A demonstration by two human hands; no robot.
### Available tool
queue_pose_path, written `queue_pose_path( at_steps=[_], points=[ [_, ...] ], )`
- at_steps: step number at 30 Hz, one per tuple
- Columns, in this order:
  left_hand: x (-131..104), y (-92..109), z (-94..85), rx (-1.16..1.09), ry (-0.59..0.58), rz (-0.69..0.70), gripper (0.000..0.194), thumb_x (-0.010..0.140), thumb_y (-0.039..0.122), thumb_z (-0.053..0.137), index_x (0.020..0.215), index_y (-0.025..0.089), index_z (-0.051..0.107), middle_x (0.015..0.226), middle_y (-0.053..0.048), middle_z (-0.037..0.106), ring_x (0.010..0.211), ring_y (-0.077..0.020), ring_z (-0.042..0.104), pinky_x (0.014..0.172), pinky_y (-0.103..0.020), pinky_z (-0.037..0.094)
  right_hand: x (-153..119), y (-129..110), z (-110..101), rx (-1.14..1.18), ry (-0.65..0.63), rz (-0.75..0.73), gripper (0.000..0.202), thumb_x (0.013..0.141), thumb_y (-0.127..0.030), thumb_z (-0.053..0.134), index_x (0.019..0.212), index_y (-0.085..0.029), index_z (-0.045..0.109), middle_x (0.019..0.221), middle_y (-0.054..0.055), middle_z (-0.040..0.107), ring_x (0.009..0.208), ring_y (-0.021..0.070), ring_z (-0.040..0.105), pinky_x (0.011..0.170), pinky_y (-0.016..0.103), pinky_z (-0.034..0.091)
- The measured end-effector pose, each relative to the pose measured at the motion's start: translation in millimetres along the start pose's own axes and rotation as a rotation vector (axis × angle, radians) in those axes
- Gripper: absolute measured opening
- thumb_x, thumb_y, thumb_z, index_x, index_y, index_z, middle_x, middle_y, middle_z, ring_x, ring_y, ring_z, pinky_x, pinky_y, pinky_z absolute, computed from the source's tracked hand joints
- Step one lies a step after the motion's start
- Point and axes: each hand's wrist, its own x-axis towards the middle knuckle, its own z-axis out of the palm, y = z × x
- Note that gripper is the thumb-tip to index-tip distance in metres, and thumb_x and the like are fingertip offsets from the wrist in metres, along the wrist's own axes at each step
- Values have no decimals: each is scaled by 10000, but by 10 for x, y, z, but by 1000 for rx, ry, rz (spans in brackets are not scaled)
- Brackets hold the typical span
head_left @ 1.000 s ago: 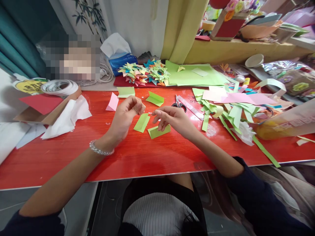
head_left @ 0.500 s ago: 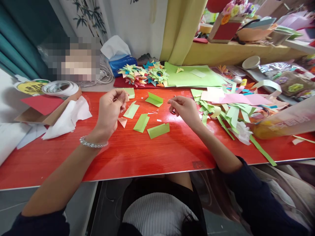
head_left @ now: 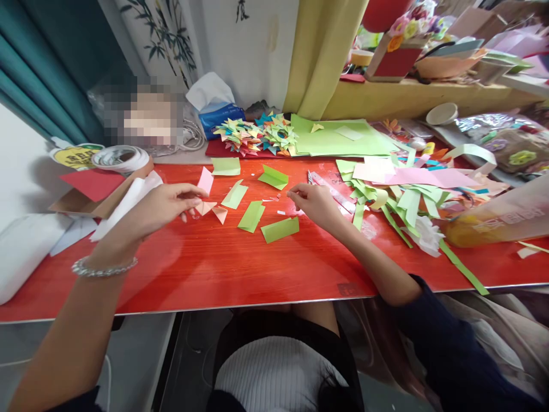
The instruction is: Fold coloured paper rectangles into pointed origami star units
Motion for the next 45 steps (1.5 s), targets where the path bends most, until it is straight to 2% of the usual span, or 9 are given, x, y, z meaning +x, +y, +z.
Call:
queue_pose_path(
  at_steps=[6,8,11,13,17,23,32,39,45],
  points=[
    [-12,-103,-13,421,236,122,221,827,408,573,881,249,717,991,-81,692,929,-263,573,790,-346,409,30,75,27,-127,34,-22,250,896,-253,459,864,-144,682,631,45,644,554,144,534,534,256,300],
    [79,-4,122,453,297,150,277,861,434,509,851,234,700,971,-93,681,868,-255,577,781,-362,395,33,91,46,-160,43,-33,253,896,-248,456,868,-148,686,653,47,650,552,144,524,532,259,292],
    [279,125,382,499,210,98,302,784,514,586,792,228,679,787,-79,662,704,-241,564,672,-341,386,36,101,70,-187,56,-44,251,894,-248,462,869,-150,691,654,48,647,548,146,512,537,265,289],
    [425,163,505,506,198,146,190,714,392,674,685,205,653,667,-64,618,635,-231,550,648,-333,381,34,93,70,-194,63,-43,254,897,-256,462,867,-152,691,647,45,646,543,144,511,545,269,301],
    [564,275,576,393,294,232,145,770,164,546,775,204,685,648,-62,642,677,-236,600,677,-333,400,-7,-2,24,148,68,-25,302,902,-388,492,926,-144,668,754,59,681,572,130,560,560,264,395],
    [186,661,844,64,188,369,200,873,302,534,982,210,675,839,-43,730,740,-176,670,657,-269,459,-157,-285,-44,870,-148,63,533,829,-547,572,1170,-139,594,1101,120,659,878,169,663,715,277,542],
    [-27,719,1079,-8,347,370,239,861,329,570,1035,186,652,784,-27,714,654,-138,626,634,-259,453,-206,-328,-61,645,-47,62,224,850,-311,521,755,-150,645,702,32,619,683,145,575,626,274,469],
    [-73,718,1043,-59,300,412,297,885,318,547,1159,279,655,602,48,582,481,-81,408,476,-225,335,-201,-303,-78,934,-53,41,237,796,-383,637,855,-156,673,798,34,653,683,123,565,602,250,443],
    [-12,690,1036,-162,260,365,318,836,341,627,1136,238,623,754,10,682,663,-119,609,623,-227,470,-173,-294,-131,1039,-120,124,190,737,-307,700,816,-135,688,732,28,631,641,115,559,592,251,457]
  ],
)
